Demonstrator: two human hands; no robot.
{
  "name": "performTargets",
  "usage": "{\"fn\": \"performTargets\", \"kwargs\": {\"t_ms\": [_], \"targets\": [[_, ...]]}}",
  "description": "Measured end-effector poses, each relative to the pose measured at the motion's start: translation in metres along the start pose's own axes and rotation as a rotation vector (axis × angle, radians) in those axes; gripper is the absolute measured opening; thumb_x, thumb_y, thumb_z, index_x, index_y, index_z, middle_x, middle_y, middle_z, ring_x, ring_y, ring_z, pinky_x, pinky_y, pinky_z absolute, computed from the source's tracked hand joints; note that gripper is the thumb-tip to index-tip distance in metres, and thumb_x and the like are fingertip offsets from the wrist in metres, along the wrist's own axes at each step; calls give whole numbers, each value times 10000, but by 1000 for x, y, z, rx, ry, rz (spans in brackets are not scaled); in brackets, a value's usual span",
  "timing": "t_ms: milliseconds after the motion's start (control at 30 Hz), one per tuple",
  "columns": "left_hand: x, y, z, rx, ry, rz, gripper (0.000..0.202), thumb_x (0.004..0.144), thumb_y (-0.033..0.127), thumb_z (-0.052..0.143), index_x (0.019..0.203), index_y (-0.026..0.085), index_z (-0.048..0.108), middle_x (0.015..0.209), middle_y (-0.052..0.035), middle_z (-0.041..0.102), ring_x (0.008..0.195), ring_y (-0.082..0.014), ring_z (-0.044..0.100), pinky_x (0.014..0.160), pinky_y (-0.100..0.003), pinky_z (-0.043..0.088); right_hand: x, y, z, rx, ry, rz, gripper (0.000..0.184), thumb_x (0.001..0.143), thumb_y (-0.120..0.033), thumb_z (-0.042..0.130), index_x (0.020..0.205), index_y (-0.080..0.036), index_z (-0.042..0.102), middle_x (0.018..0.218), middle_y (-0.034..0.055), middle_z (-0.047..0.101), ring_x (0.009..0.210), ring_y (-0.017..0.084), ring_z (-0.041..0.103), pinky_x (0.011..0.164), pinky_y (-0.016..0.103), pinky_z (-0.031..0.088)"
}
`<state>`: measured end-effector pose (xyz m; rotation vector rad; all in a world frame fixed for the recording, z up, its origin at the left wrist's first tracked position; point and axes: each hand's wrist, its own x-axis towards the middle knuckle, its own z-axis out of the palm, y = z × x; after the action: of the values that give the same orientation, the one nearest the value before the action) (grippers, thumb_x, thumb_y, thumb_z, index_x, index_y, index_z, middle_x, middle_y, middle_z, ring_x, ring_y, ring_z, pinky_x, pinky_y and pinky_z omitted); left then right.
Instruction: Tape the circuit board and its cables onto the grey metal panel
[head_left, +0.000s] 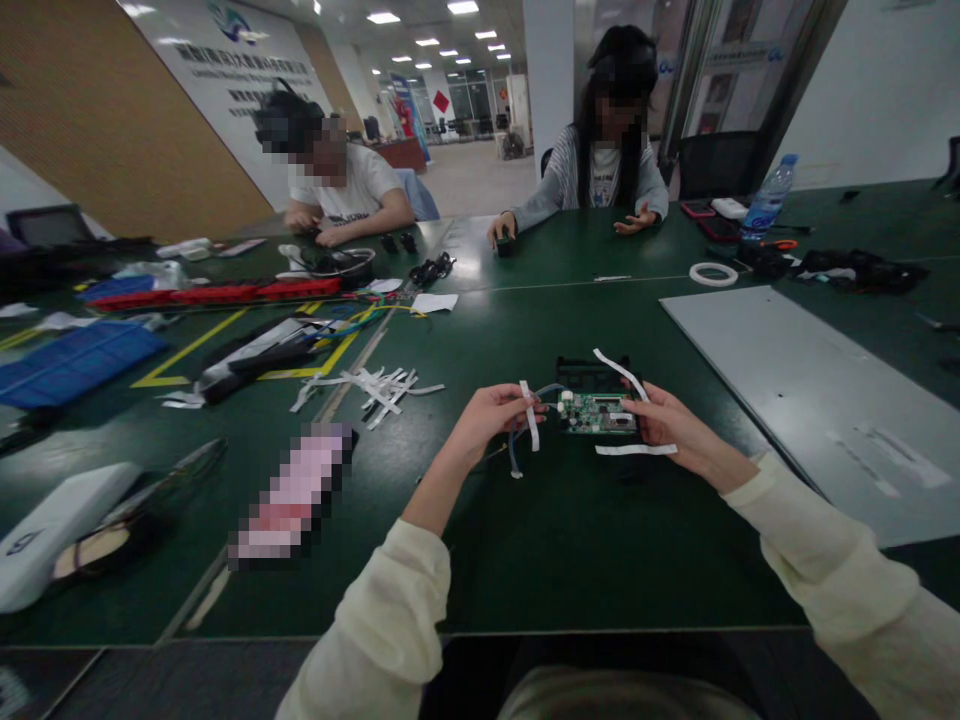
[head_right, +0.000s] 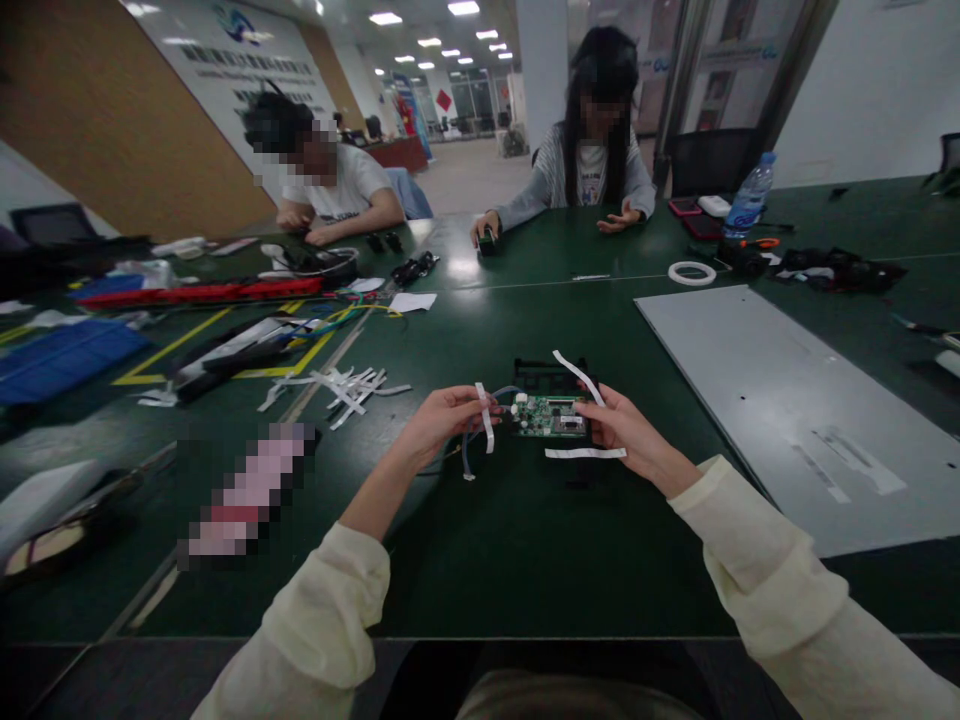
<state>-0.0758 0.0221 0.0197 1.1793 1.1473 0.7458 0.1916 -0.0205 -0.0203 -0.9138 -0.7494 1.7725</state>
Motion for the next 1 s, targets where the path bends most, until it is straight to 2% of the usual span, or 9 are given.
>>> {"fn": "performTargets", "kwargs": {"t_ms": [167, 433, 633, 767, 833, 1000], "targets": [[3, -2, -1, -2, 22, 42, 146, 786, 218, 677, 896, 124, 660, 871, -75, 721, 718, -131, 676, 685, -253, 522, -1, 1, 1, 4, 0, -15, 365, 756, -169, 720, 1082, -232, 570, 1010, 5, 692, 908, 140, 684, 815, 277, 575], [2, 0, -1, 3, 38, 67, 165, 799, 225, 667, 920, 115, 651, 911, -90, 721, 729, -136, 680, 662, -243, 512, -3, 0, 1, -16, -16, -2, 369, 768, -177, 710, 1099, -235, 557, 1052, 25, 684, 945, 164, 679, 833, 321, 575], [-3, 6, -2, 41, 4, 52, 281, 816, 216, 652, 1083, 142, 605, 918, -97, 723, 824, -171, 693, 736, -285, 523, -2, 0, -2, -22, -34, -5, 349, 759, -180, 717, 1070, -235, 570, 1012, 6, 684, 919, 147, 679, 819, 298, 571], [-8, 13, 1, 44, -20, 16, 345, 830, 275, 644, 1154, 178, 574, 1067, -108, 695, 940, -187, 674, 798, -312, 528, -5, -1, 5, -59, -62, 19, 374, 747, -191, 727, 1083, -233, 569, 956, -5, 681, 864, 137, 680, 801, 291, 563], [-10, 14, 2, 13, -44, -1, 343, 819, 285, 658, 1136, 176, 585, 1088, -110, 686, 916, -179, 675, 791, -305, 534, -8, -1, 9, -89, -91, 31, 399, 743, -199, 731, 1104, -229, 565, 934, -8, 677, 849, 136, 676, 796, 292, 561], [-9, 11, -1, -75, -84, -33, 278, 790, 233, 688, 1048, 153, 619, 997, -101, 704, 764, -140, 681, 718, -271, 543, -10, 1, 14, -127, -115, 30, 458, 733, -199, 738, 1150, -232, 552, 983, 7, 671, 886, 152, 670, 805, 310, 560]]}}
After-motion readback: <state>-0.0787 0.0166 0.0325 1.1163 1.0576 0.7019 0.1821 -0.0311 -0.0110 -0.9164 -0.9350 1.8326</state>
